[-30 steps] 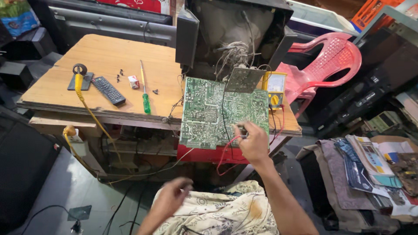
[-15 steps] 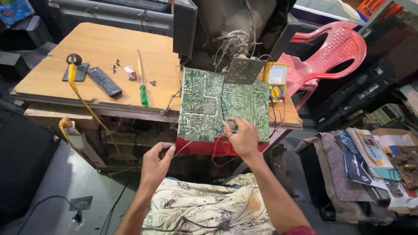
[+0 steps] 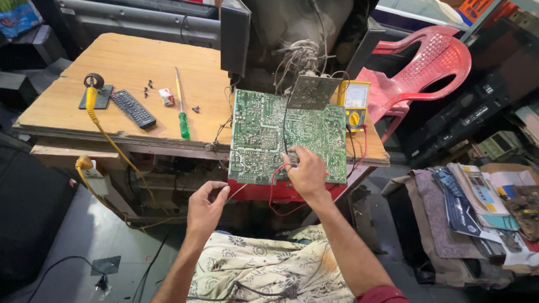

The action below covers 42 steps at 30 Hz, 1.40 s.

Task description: The person places a green circuit board on a workbench and uses a multimeter with red and black probes to test points on the board. They reposition the multimeter, adjust the probe wires, then lift and flip the board over to probe the underside components.

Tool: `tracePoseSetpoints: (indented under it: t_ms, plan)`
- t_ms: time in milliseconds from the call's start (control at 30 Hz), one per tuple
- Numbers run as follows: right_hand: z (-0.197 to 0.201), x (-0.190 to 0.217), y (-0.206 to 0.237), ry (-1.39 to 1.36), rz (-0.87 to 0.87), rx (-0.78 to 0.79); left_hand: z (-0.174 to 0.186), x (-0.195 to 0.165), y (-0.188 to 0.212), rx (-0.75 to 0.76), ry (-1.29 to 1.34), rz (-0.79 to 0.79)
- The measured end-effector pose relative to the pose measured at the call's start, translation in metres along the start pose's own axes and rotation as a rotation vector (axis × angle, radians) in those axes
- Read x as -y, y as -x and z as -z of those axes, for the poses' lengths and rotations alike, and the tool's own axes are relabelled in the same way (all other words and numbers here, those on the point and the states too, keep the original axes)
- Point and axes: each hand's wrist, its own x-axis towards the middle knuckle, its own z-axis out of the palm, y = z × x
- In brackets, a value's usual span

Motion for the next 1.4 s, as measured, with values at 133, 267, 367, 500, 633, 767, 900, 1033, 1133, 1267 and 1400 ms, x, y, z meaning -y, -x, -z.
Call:
tracePoseSetpoints:
  t_ms: [133, 267, 367, 500, 633, 767, 900, 1033, 1133, 1267, 1400]
  plan:
    - [0.0, -0.002, 0.0, 0.016, -0.044, 0.055, -0.002, 0.0, 0.001, -0.006, -0.04, -0.014]
    - [0.004, -0.001, -0.001, -0.066, 0.004, 0.009, -0.004, -0.003, 0.0, -0.002, -0.018, 0.026]
    - [0.014, 0.002, -0.002, -0.114, 0.027, -0.03, -0.003, -0.005, 0.0, -0.007, -0.045, 0.016]
    - [0.045, 0.0, -0.011, -0.192, 0.073, -0.089, 0.003, -0.006, 0.002, 0.004, -0.066, 0.024]
    - [0.087, -0.019, -0.035, -0.106, 0.059, -0.112, 0.009, -0.002, 0.008, -0.005, -0.168, 0.047]
    - [0.128, -0.058, -0.076, 0.114, 0.244, -0.236, 0.012, 0.006, 0.011, 0.009, -0.172, 0.047]
    - [0.148, -0.105, -0.122, 0.344, 0.234, -0.277, 0.01, 0.011, 0.013, 0.022, -0.187, 0.148]
    - [0.14, -0.145, -0.15, 0.326, 0.11, -0.161, 0.008, 0.003, 0.013, 0.012, -0.193, -0.043]
    - [0.122, -0.168, -0.155, 0.35, 0.083, -0.058, 0.007, -0.008, 0.011, -0.006, -0.152, -0.022]
    - [0.082, -0.186, -0.152, 0.389, 0.01, -0.001, 0.008, -0.022, -0.001, -0.019, -0.187, -0.069]
    - [0.064, -0.197, -0.139, 0.293, 0.044, -0.018, 0.005, -0.035, -0.042, -0.049, -0.294, -0.268]
